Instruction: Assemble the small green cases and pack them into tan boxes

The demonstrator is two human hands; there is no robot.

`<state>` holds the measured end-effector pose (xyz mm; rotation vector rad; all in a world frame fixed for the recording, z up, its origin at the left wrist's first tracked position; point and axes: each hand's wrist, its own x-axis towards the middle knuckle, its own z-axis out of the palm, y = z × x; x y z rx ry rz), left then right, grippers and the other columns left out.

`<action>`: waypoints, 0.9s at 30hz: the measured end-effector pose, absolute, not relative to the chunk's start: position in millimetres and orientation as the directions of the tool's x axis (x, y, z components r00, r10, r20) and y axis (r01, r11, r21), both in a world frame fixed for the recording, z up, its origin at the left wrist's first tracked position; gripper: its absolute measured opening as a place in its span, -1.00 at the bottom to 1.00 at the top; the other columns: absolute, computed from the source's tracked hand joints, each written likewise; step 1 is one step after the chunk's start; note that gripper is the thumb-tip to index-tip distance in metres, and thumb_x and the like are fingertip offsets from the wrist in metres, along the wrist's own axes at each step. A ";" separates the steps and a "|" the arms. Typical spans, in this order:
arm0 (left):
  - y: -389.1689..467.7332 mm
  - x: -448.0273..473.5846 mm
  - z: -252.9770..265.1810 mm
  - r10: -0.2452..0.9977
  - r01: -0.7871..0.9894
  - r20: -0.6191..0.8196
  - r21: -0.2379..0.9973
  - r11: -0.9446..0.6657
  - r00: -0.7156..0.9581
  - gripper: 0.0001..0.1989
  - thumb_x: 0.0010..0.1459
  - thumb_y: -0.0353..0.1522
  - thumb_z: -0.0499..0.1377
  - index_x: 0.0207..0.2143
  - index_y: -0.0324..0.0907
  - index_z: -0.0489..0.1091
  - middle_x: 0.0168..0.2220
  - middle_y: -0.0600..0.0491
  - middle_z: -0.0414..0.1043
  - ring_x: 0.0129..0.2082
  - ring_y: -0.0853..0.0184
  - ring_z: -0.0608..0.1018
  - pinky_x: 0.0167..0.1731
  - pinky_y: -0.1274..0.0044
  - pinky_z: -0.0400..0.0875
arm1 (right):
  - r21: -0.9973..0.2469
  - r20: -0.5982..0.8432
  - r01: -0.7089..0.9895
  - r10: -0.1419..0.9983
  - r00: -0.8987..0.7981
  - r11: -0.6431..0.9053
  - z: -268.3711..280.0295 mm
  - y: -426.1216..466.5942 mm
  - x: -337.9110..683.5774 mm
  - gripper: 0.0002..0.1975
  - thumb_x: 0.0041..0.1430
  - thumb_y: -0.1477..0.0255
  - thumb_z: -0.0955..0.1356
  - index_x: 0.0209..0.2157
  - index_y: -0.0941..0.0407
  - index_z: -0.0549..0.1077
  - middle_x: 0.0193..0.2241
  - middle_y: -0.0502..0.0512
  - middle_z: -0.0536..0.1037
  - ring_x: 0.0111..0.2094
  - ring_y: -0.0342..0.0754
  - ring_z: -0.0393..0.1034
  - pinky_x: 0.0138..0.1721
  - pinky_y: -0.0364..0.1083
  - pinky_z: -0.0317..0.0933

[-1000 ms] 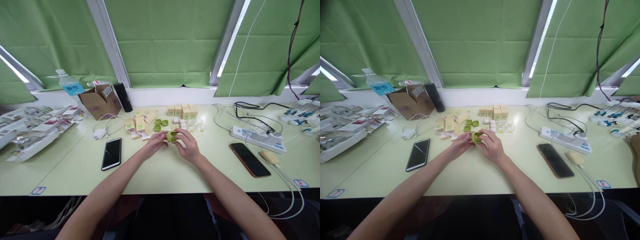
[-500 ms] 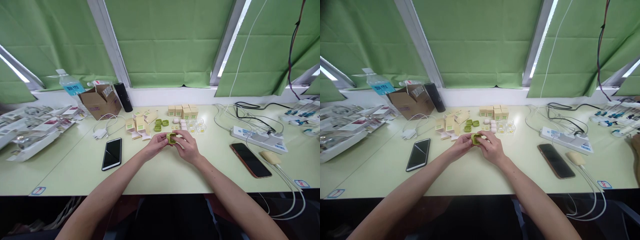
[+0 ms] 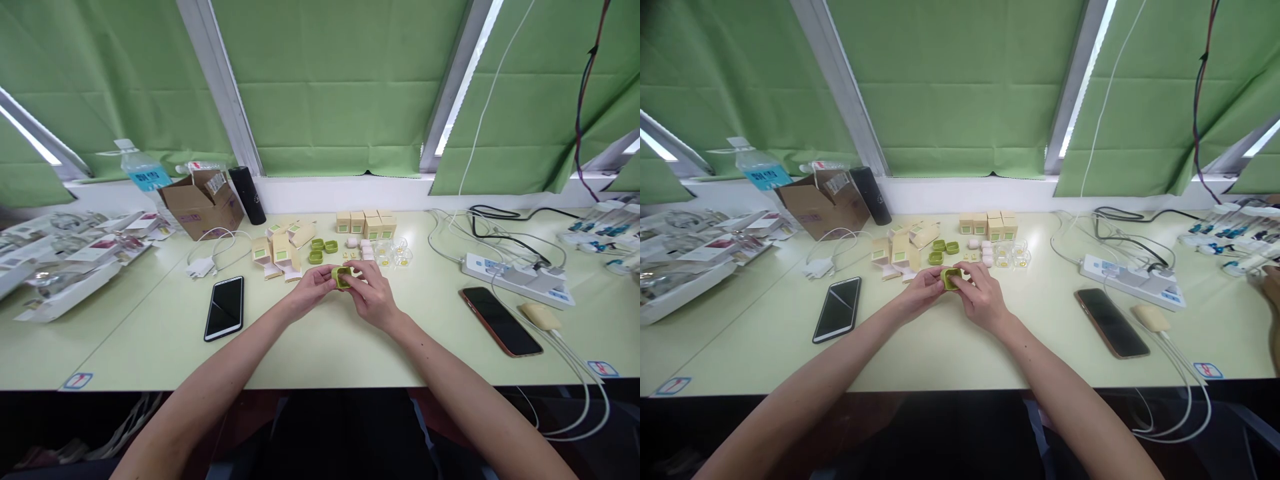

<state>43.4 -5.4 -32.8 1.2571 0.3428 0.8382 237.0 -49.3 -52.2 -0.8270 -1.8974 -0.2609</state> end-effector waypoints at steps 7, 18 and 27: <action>-4.7 42.1 -34.5 0.725 -0.358 0.183 0.929 0.093 0.664 -0.48 0.05 -0.13 0.52 -0.02 -0.22 0.62 -0.15 -0.08 0.60 -0.14 0.25 0.60 0.03 0.39 0.42 | -0.158 0.862 0.673 0.433 -0.263 0.723 -53.2 -48.3 236.4 -0.66 0.40 0.56 0.29 0.04 -0.03 0.60 0.07 0.23 0.56 -0.02 0.10 0.38 -0.29 0.01 0.58; -5.5 43.6 -35.2 0.714 -0.385 0.196 0.916 0.111 0.673 -0.50 0.10 -0.13 0.49 0.00 -0.22 0.61 -0.12 -0.11 0.58 -0.09 0.24 0.58 0.02 0.41 0.45 | -0.147 0.888 0.696 0.404 -0.220 0.703 -55.5 -46.4 235.3 -0.77 0.37 0.56 0.34 -0.08 0.00 0.58 0.05 0.19 0.62 -0.01 0.11 0.41 -0.27 0.01 0.54; -5.1 43.6 -35.7 0.706 -0.380 0.208 0.920 0.094 0.677 -0.50 0.09 -0.10 0.49 -0.02 -0.22 0.61 -0.13 -0.12 0.60 -0.06 0.18 0.60 0.04 0.37 0.45 | -0.174 0.883 0.663 0.413 -0.222 0.728 -55.9 -47.9 235.3 -0.70 0.37 0.56 0.32 -0.04 -0.05 0.60 0.07 0.21 0.58 0.02 0.13 0.38 -0.33 0.01 0.59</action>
